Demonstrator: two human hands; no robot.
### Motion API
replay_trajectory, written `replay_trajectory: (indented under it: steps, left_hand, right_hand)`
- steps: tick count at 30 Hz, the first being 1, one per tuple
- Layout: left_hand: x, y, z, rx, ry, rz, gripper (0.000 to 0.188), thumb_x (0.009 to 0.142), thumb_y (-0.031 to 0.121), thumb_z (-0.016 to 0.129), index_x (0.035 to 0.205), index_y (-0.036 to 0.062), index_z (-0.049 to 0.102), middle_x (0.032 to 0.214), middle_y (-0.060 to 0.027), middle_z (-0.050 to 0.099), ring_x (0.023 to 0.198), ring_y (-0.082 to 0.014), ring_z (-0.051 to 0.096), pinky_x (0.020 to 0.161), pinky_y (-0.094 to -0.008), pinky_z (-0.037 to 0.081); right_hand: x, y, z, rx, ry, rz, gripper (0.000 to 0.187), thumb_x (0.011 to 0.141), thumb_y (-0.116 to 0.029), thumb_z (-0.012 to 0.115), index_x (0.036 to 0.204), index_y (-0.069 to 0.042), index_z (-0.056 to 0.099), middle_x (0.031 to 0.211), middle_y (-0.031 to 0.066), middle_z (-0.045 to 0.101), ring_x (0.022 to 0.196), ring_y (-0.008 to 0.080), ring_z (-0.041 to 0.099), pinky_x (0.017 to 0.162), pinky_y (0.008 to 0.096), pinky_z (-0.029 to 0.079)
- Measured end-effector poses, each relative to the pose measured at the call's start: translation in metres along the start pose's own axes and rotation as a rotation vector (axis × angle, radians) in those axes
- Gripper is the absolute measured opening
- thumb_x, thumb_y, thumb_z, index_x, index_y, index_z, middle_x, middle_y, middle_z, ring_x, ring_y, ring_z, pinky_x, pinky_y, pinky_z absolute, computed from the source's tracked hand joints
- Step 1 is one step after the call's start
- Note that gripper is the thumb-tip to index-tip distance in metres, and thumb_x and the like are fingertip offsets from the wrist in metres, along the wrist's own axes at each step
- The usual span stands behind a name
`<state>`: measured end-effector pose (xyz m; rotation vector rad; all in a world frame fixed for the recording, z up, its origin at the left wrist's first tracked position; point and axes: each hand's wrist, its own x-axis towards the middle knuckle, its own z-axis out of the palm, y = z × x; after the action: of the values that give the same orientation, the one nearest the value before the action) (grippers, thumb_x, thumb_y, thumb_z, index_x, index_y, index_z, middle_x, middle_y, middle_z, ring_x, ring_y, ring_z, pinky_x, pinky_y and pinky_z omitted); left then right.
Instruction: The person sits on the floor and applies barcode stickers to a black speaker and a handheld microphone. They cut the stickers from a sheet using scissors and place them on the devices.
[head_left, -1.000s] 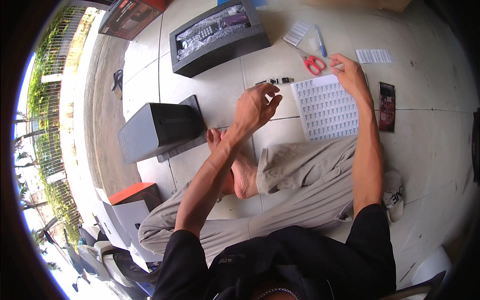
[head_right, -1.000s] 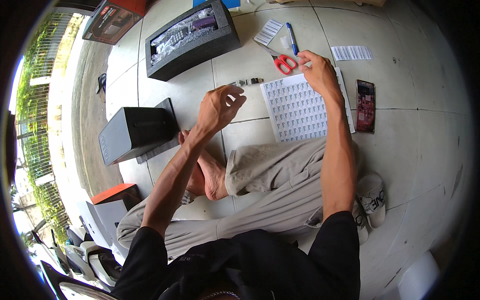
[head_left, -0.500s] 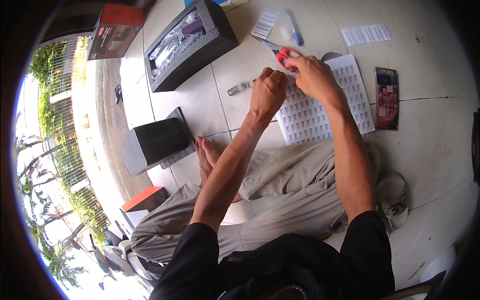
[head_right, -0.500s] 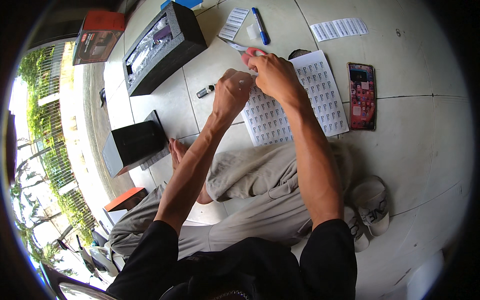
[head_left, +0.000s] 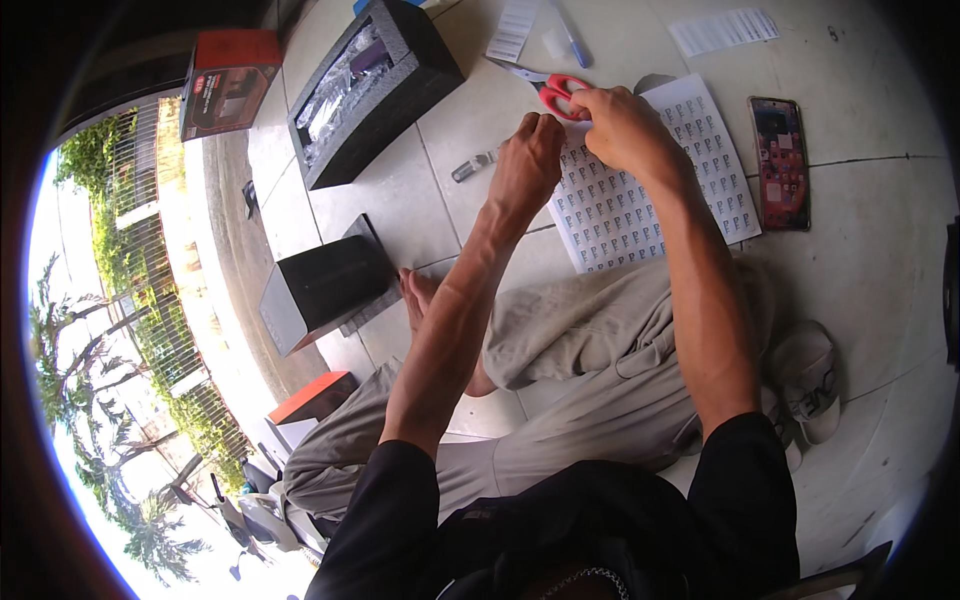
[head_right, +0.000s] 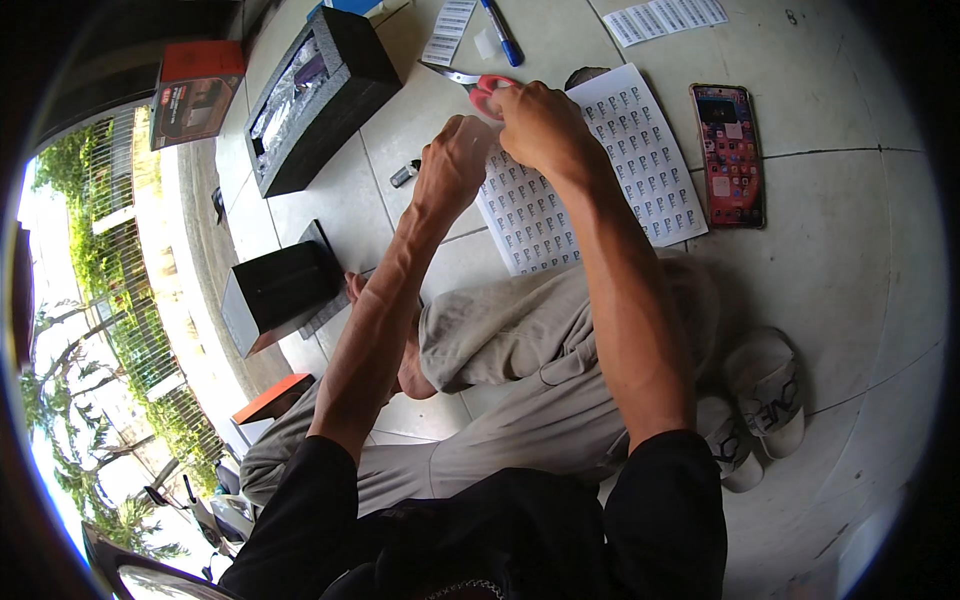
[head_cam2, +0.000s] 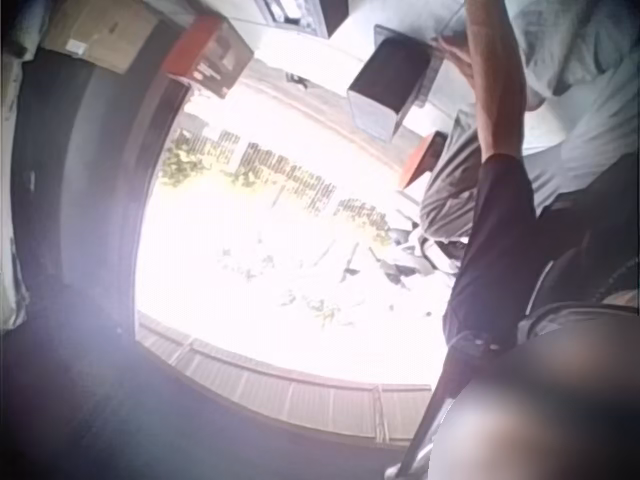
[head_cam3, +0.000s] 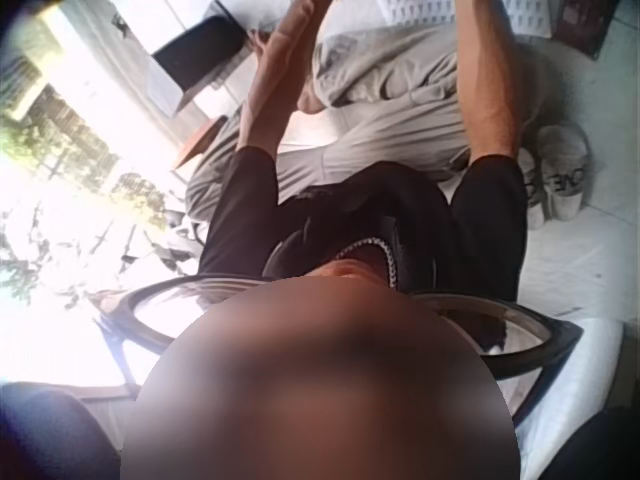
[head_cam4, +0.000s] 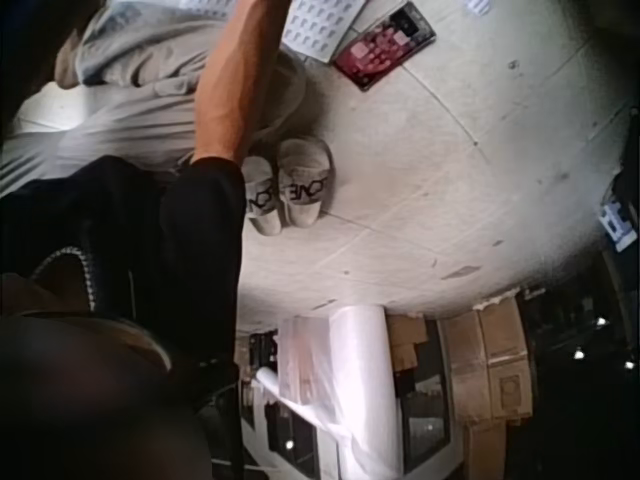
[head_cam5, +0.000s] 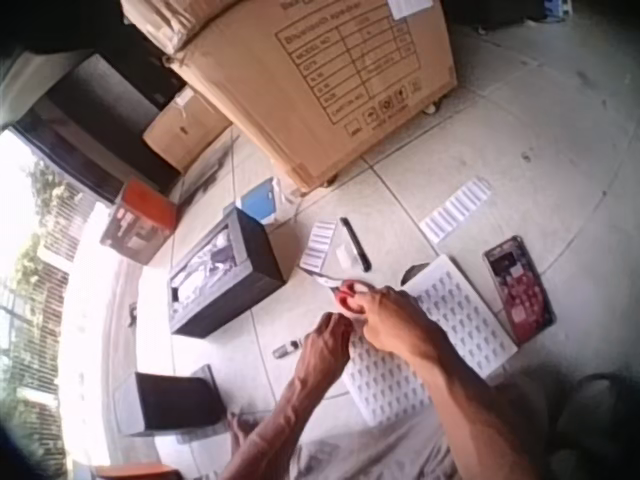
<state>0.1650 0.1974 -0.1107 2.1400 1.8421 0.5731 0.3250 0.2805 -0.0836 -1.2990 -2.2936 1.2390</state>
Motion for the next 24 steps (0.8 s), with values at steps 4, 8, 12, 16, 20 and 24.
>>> replay_trajectory:
  steps: [4,8,12,16,20,24]
  left_hand:
    - [0.006,-0.003,-0.007,-0.007,0.012,0.016,0.009,0.094,0.006,0.057,0.093,-0.0023,0.058,0.087,-0.0200,0.062,0.079,-0.0420,0.063,0.066,-0.0503,0.053]
    - [0.011,0.001,-0.031,-0.167,-0.058,-0.192,0.018,0.096,0.012,0.059,0.102,-0.0045,0.064,0.089,-0.0183,0.069,0.080,-0.0340,0.070,0.064,-0.0400,0.056]
    - [0.003,0.014,-0.075,-0.694,-0.005,-0.647,0.035,0.100,0.022,0.062,0.112,-0.0105,0.063,0.100,-0.0182,0.072,0.082,-0.0200,0.075,0.070,-0.0294,0.058]
    - [-0.019,0.025,-0.126,-0.931,0.142,-0.717,0.030,0.099,0.020,0.059,0.112,-0.0067,0.067,0.107,-0.0129,0.070,0.088,-0.0227,0.072,0.082,-0.0320,0.059]
    - [-0.051,0.030,-0.169,-0.849,0.232,-0.736,0.033,0.099,0.022,0.060,0.115,-0.0070,0.066,0.105,-0.0142,0.070,0.086,-0.0219,0.073,0.079,-0.0316,0.059]
    - [-0.092,0.022,-0.207,-0.544,0.318,-0.815,0.041,0.099,0.029,0.062,0.119,-0.0065,0.066,0.107,-0.0178,0.071,0.084,-0.0233,0.074,0.075,-0.0318,0.060]
  right_hand:
    - [0.000,0.004,0.003,0.076,0.060,-0.027,0.029,0.081,-0.001,0.059,0.107,-0.006,0.070,0.102,0.0224,0.072,0.098,0.0390,0.069,0.088,0.0470,0.054]
    - [0.001,0.002,0.001,0.230,0.118,0.039,0.025,0.083,-0.009,0.064,0.108,-0.006,0.070,0.102,0.0198,0.073,0.097,0.0339,0.071,0.088,0.0429,0.055]
    - [0.005,-0.018,-0.005,0.508,0.020,0.096,0.038,0.083,-0.021,0.073,0.115,-0.004,0.064,0.098,0.0098,0.074,0.089,0.0200,0.070,0.081,0.0317,0.055]
    - [-0.002,-0.060,0.007,0.811,0.008,-0.035,0.049,0.083,-0.023,0.078,0.120,0.003,0.058,0.098,0.0107,0.072,0.088,0.0167,0.069,0.075,0.0293,0.057]
    - [-0.008,-0.111,0.036,0.999,0.037,-0.091,0.037,0.087,-0.013,0.074,0.115,0.003,0.055,0.094,0.0115,0.072,0.084,0.0140,0.068,0.070,0.0278,0.057]
    - [-0.012,-0.156,0.070,0.902,0.054,-0.092,0.033,0.087,-0.009,0.073,0.113,0.002,0.056,0.093,0.0115,0.072,0.077,0.0149,0.068,0.066,0.0277,0.058]
